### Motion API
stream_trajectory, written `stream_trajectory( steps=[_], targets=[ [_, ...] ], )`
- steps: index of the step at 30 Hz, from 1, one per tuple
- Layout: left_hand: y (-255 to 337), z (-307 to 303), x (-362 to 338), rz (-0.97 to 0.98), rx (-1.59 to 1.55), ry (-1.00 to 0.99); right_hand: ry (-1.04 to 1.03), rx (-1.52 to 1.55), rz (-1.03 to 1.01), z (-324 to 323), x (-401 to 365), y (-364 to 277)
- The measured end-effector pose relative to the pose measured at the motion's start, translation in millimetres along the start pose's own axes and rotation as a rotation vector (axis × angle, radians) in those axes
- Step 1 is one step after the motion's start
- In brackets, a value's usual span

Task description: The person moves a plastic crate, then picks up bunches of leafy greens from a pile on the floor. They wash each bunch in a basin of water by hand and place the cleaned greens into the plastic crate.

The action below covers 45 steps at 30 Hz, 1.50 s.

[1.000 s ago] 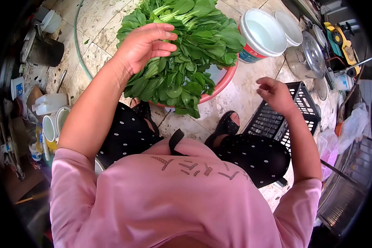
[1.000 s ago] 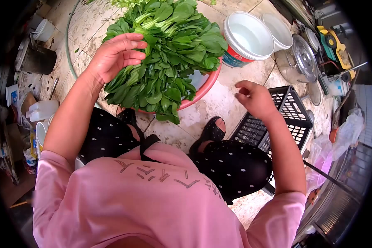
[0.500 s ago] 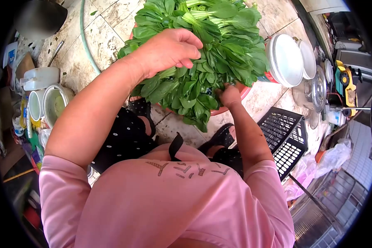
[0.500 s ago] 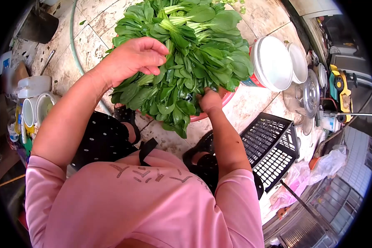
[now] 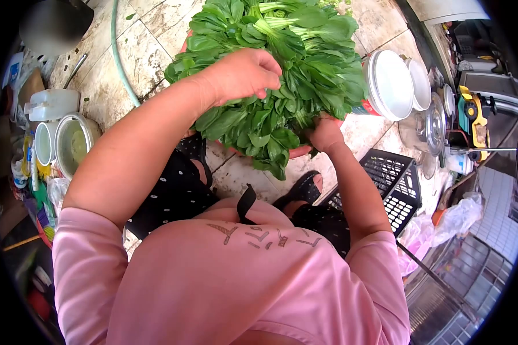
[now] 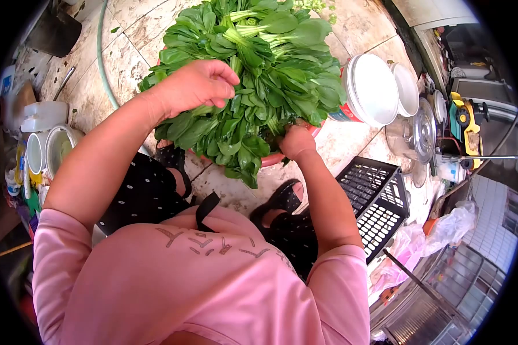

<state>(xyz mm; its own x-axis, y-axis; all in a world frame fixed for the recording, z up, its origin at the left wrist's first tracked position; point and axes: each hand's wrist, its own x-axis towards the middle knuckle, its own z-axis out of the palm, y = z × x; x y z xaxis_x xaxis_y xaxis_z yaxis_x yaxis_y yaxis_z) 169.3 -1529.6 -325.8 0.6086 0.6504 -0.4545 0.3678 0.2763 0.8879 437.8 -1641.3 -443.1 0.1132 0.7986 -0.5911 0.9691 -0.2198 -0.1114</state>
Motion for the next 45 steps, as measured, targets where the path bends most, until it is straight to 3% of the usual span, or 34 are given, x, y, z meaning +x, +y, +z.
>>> stream_trajectory(
  steps=[4,7,10,11,13,14,15,17,19,21,23,24,26,29,31,33,34,36,40,42,45],
  targets=[
    [-9,21,3,-0.043,0.19,-0.072,-0.111,-0.024,-0.046,-47,-49,2],
    [-14,40,4,-0.097,0.377,-0.207,-0.152,0.25,-0.03,-81,-86,-11],
    [-21,59,3,-0.136,0.234,-0.338,-0.067,0.533,-0.14,-95,-112,-33],
    [-33,72,6,-0.036,0.035,-0.246,-0.037,0.63,-0.221,-97,-118,-42],
    [-11,71,-8,-0.073,-0.127,-0.208,0.107,0.622,-0.389,-99,-124,-61],
    [-16,76,-4,-0.034,-0.335,-0.077,0.089,0.619,-0.438,-101,-124,-68],
    [-16,72,0,-0.026,-0.327,-0.07,0.098,0.618,-0.447,-94,-115,-66],
    [-14,64,2,-0.074,-0.442,0.119,0.045,1.095,-0.474,-71,-88,-60],
    [0,54,-4,-0.026,-0.464,0.207,0.021,1.369,-0.307,-64,-67,-48],
    [-4,42,1,0.128,-0.478,0.263,0.067,1.357,-0.013,-36,-34,-28],
    [-4,31,2,0.14,-0.499,0.269,0.041,0.901,0.082,14,8,0],
    [-4,27,1,0.137,-0.518,0.256,0.035,0.905,0.079,35,24,4],
    [-3,23,-2,0.129,-0.537,0.246,0.169,0.444,0.064,61,45,7],
    [1,19,-6,0.075,-0.521,0.221,0.01,0.338,0.102,42,35,-25],
    [1,17,-7,0.107,-0.521,0.193,-0.027,0.326,0.059,61,59,-25],
    [2,15,-7,0.098,-0.533,0.195,-0.04,0.002,-0.159,73,72,-23],
    [3,14,-8,0.095,-0.542,0.192,-0.046,0.004,-0.158,83,79,-21],
    [5,10,-9,0.09,-0.552,0.192,0.124,0.302,-0.053,103,85,-21],
    [9,5,-7,0.074,-0.643,0.175,0.013,0.56,0.048,89,67,-32],
    [9,4,-6,0.088,-0.64,0.175,0.16,0.885,0.109,113,71,-27],
    [6,6,-3,0.107,-0.606,0.18,0.082,0.872,0.056,121,80,-23]
  ],
)
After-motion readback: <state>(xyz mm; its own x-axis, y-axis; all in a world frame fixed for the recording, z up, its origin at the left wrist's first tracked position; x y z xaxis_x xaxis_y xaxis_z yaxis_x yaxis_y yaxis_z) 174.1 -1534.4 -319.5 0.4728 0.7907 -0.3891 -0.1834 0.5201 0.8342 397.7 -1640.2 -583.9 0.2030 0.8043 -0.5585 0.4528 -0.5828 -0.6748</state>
